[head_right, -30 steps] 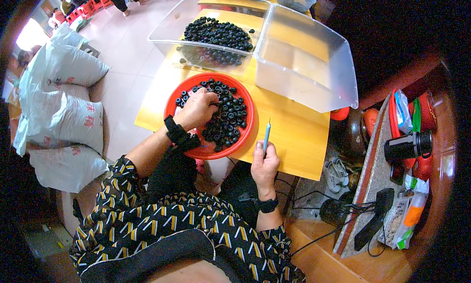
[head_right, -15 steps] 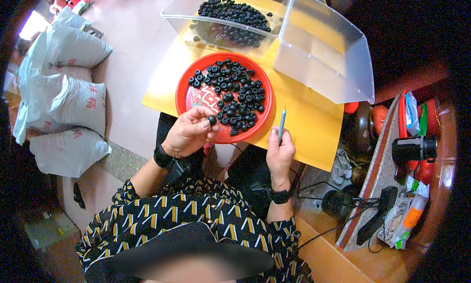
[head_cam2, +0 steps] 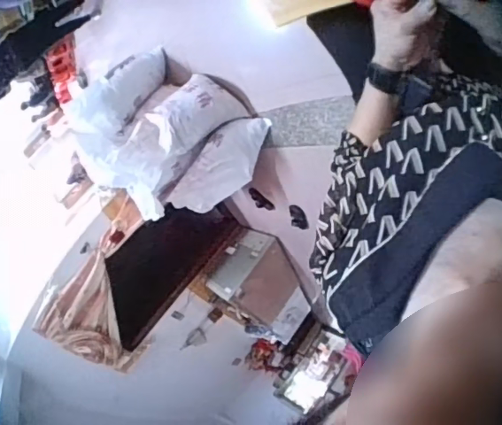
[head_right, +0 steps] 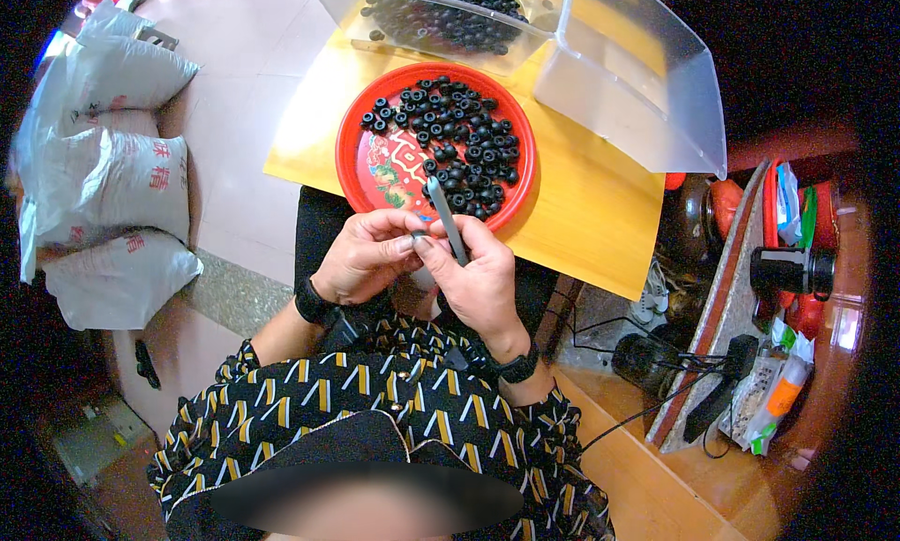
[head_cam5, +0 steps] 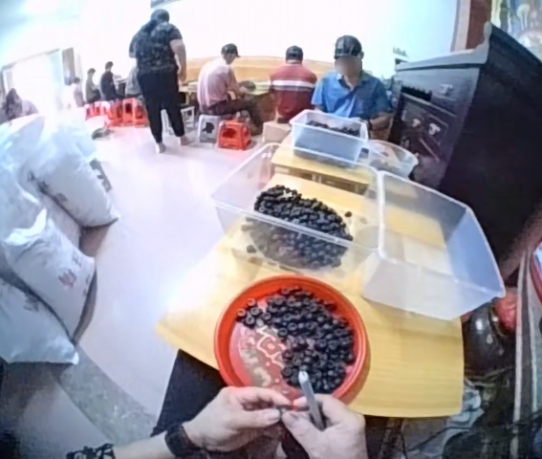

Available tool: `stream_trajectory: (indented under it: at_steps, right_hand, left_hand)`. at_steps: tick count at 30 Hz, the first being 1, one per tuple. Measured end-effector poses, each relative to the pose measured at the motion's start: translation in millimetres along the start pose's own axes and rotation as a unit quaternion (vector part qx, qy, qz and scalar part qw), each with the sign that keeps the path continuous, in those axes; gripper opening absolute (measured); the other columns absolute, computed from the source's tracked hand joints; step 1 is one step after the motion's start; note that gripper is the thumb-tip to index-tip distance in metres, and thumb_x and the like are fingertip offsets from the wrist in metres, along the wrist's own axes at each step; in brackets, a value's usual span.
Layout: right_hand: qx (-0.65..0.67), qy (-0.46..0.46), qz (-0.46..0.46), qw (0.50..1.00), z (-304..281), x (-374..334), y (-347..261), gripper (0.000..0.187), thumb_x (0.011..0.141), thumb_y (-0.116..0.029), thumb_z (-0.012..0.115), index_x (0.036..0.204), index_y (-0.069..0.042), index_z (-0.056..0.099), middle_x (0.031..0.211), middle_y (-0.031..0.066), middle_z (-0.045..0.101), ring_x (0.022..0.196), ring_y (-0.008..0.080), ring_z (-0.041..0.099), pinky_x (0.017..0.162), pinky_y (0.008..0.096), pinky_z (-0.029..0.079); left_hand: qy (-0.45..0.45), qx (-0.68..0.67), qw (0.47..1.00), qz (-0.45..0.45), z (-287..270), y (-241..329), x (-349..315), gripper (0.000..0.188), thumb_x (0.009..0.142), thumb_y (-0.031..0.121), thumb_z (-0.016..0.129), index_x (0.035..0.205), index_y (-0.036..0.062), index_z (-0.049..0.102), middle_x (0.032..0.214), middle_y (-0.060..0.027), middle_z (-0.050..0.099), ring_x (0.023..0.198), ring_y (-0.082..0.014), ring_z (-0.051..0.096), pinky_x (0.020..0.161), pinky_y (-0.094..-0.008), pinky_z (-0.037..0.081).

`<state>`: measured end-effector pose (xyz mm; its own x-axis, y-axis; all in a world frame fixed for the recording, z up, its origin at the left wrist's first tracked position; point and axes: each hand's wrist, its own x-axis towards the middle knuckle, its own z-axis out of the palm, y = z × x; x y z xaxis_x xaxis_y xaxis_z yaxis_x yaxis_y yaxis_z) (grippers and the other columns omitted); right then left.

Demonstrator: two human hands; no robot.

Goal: The recorder is using a blue pen-like tool to process or sort small black berries on a red plate.

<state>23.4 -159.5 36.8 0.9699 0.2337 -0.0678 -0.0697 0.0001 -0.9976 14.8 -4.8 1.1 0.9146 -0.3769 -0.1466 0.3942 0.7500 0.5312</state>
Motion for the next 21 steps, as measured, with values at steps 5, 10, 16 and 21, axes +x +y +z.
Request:
stream_trajectory:
  at_steps: [5,10,16,21]
  right_hand:
    - [-0.013,-0.016,0.000,1.000,1,1,2,0.016,0.084,-0.012,0.061,0.094,0.001,0.057,0.073,-0.0030,0.056,0.068,0.0026,0.052,0.059,0.0183,0.044]
    - [-0.128,0.009,-0.036,0.991,-5,-4,7,0.021,0.084,-0.009,0.059,0.101,0.002,0.057,0.072,0.0030,0.057,0.063,0.0077,0.052,0.057,0.0238,0.045]
    - [-0.322,0.012,-0.197,0.926,-15,-14,3,0.031,0.079,-0.002,0.059,0.109,0.003,0.055,0.071,0.0130,0.056,0.058,0.0237,0.055,0.055,0.0314,0.045]
    - [-0.383,-0.013,-0.250,0.889,-19,-17,4,0.032,0.076,-0.002,0.061,0.108,0.002,0.057,0.069,0.0120,0.054,0.055,0.0233,0.052,0.052,0.0318,0.043]
  left_hand:
    - [0.000,-0.001,1.000,0.000,-6,0,-2,0.017,0.083,0.003,0.058,0.100,-0.0005,0.058,0.091,-0.0062,0.060,0.081,-0.0133,0.057,0.071,-0.0243,0.047]
    - [-0.009,-0.042,0.999,0.025,-9,3,-2,0.016,0.083,0.003,0.058,0.099,0.0005,0.057,0.089,-0.0070,0.060,0.077,-0.0137,0.057,0.069,-0.0246,0.047]
    - [-0.011,-0.072,0.997,0.038,-17,5,1,0.021,0.083,0.007,0.059,0.103,0.0041,0.053,0.088,-0.0058,0.058,0.080,-0.0156,0.056,0.070,-0.0277,0.045]
    - [0.001,-0.095,0.995,0.041,-10,10,1,0.015,0.083,0.003,0.056,0.099,0.0027,0.055,0.085,-0.0067,0.059,0.072,-0.0140,0.055,0.066,-0.0258,0.046]
